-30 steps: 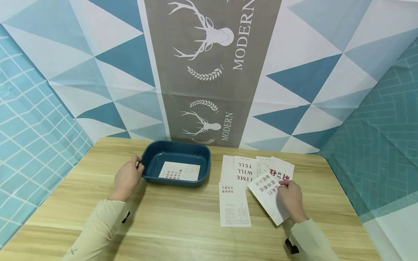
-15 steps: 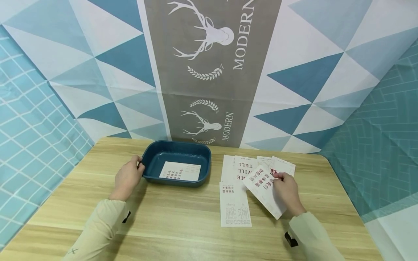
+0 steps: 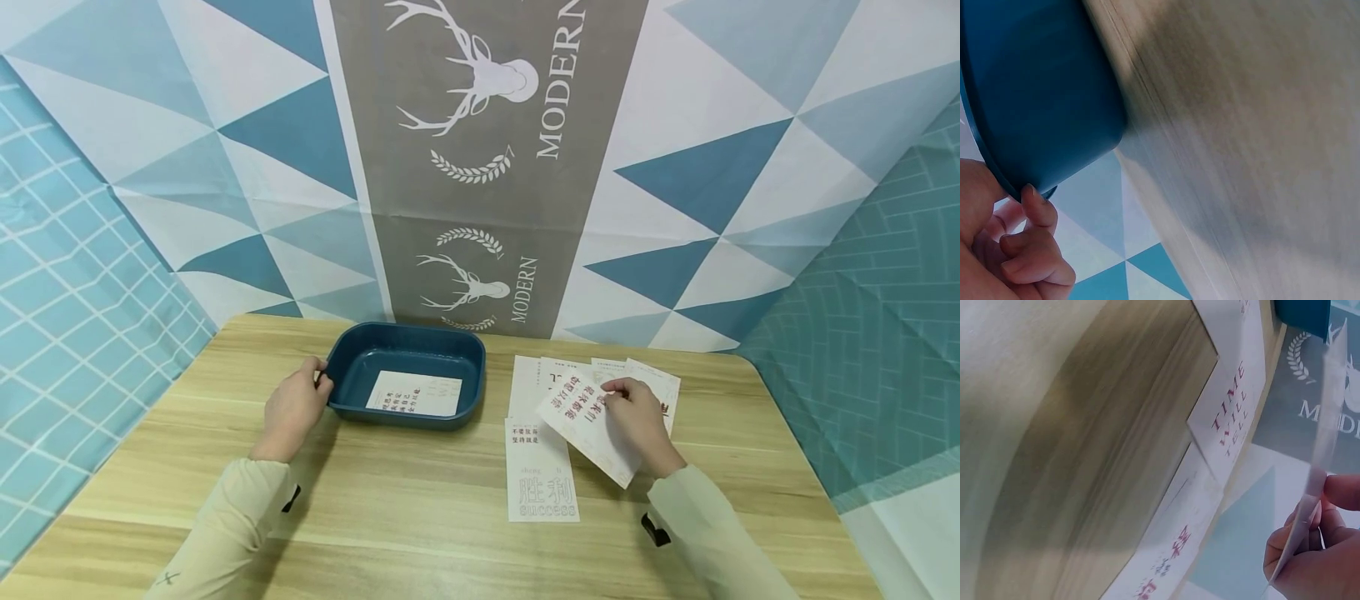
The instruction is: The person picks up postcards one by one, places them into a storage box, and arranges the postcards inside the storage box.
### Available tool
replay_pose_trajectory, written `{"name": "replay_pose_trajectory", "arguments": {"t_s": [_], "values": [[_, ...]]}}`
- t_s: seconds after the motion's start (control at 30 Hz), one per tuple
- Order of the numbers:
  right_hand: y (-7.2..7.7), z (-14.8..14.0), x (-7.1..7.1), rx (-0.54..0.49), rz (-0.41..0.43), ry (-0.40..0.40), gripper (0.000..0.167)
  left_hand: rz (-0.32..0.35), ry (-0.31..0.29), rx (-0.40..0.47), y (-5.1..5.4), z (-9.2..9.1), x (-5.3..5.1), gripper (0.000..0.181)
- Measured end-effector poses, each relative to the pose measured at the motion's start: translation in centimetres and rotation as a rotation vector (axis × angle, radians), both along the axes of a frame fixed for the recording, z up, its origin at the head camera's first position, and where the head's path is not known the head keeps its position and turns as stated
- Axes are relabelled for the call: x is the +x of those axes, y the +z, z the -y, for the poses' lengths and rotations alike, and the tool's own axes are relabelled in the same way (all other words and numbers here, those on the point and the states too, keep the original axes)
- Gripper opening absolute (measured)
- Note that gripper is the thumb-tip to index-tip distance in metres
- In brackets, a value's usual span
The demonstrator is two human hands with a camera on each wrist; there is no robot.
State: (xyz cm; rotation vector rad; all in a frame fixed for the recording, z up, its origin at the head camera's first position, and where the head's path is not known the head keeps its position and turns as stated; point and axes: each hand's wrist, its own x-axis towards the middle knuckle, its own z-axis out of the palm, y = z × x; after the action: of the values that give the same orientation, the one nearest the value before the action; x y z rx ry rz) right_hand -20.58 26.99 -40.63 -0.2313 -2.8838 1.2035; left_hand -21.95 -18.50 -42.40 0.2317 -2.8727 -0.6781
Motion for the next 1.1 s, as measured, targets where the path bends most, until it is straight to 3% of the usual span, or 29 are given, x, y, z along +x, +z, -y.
{"name": "replay_pose_trajectory", "arguments": {"t_s": [0.67,1.1], "values": [[1.5,3.0,-1.6,-0.008,-0.027,0.125,0.027,-0.006,-0.009,0.012,0.1,0.1,0.0,0.029],[2.7,5.8,-3.4,-0.019,-0.058,0.200,0.026,0.002,-0.004,0.007,0.1,0.2,-0.1,0.028]]}}
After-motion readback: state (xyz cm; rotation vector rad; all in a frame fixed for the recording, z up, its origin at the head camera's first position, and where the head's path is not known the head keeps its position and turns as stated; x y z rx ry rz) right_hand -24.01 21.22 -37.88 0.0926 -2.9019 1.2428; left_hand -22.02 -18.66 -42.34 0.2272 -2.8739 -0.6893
